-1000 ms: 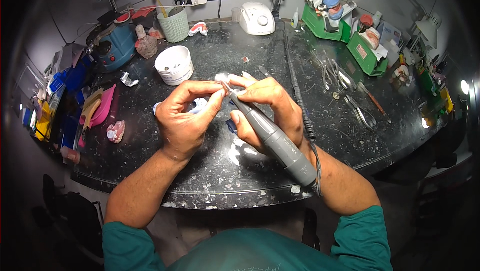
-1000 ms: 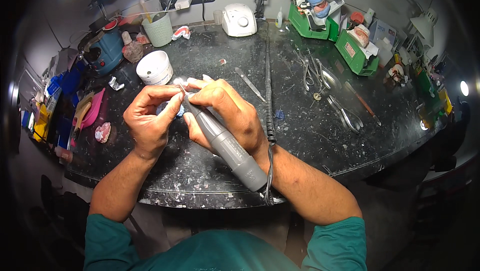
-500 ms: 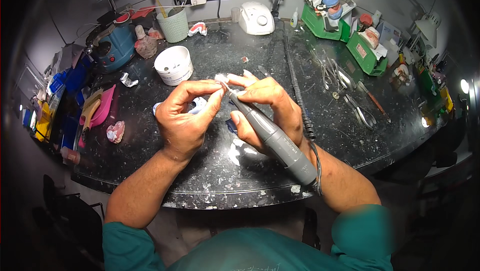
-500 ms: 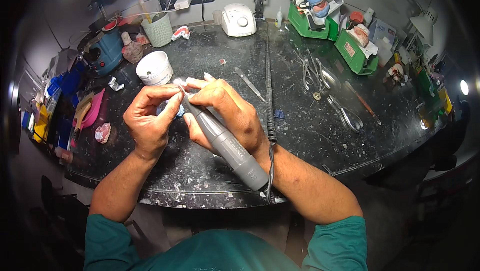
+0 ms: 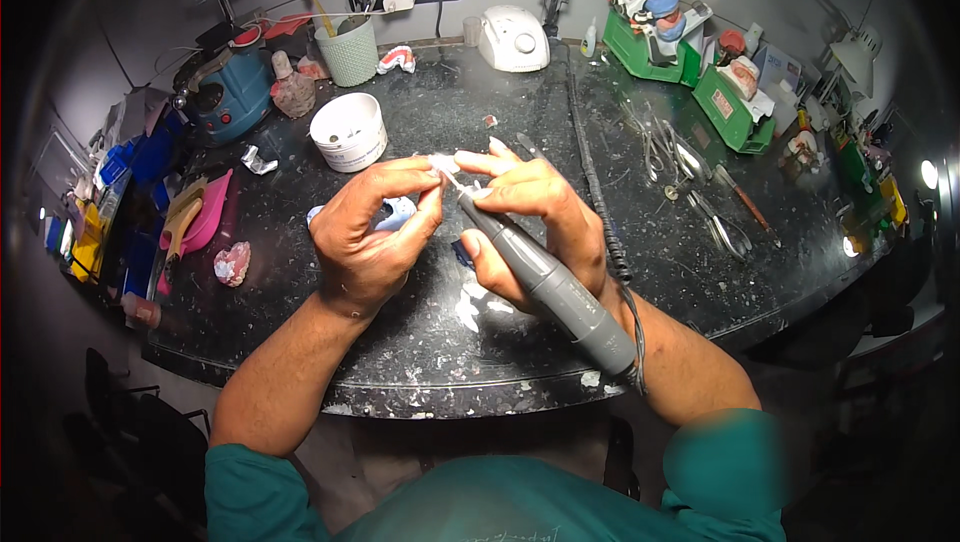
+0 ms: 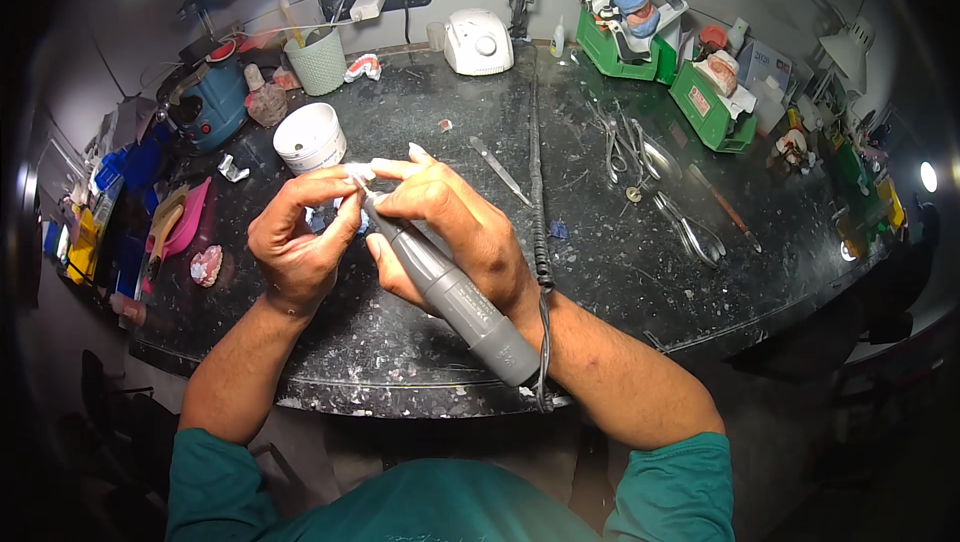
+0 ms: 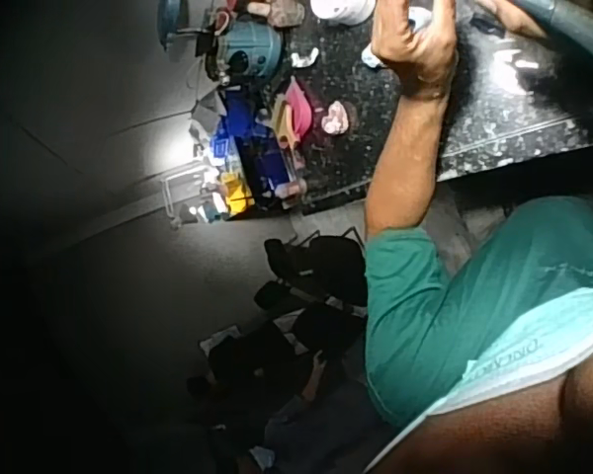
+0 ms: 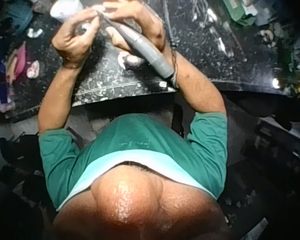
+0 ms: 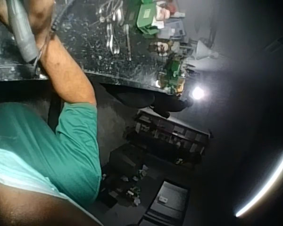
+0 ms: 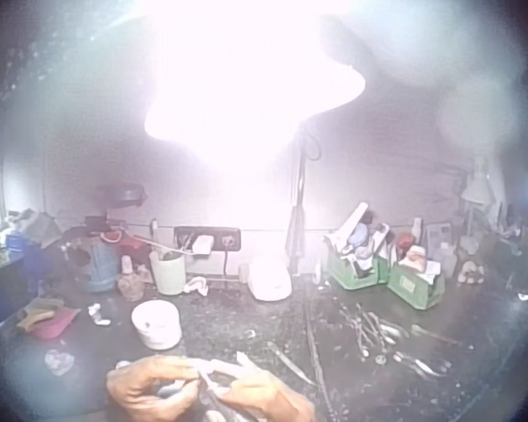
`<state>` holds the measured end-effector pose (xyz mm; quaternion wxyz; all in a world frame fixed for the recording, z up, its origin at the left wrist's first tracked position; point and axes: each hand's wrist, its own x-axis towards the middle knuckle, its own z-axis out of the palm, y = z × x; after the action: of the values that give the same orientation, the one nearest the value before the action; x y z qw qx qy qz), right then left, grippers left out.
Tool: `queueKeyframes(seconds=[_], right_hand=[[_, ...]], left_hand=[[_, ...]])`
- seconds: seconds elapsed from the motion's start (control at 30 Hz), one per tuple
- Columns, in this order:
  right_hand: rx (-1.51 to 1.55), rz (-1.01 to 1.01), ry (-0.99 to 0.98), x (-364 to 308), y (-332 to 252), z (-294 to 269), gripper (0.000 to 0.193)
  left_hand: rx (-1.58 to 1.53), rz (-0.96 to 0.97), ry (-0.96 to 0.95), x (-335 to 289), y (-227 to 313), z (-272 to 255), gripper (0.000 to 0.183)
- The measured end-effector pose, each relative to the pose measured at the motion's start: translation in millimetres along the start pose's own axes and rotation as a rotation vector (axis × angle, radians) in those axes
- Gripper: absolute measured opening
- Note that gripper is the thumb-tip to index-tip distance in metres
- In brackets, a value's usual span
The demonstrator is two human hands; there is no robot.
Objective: The person uses a rotary grinding tool to shape and smooth a small white dental prosthesis. They hold the object with their left hand and apply the rotating bit with their right hand, working on various surfaces of the item. The person occasionally pauses to inspect the object before continuing the grinding process.
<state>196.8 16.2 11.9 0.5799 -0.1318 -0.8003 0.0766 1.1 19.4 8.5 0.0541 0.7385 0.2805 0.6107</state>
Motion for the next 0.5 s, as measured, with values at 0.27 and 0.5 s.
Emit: queueKeyframes(seconds=[0.27,0.5], right_hand=[[-0.003,0.041,0.06,1.8,-0.6,1.9,0.038],[-0.005,0.035,0.016,0.9,-0.8,-0.6,0.04]], left_hand=[[0.025,0.044,-0.011,2.7,-2.6,-2.2,0.022],[0.023,0.05,-0.048,2.1,-1.7,-4.1,0.021]])
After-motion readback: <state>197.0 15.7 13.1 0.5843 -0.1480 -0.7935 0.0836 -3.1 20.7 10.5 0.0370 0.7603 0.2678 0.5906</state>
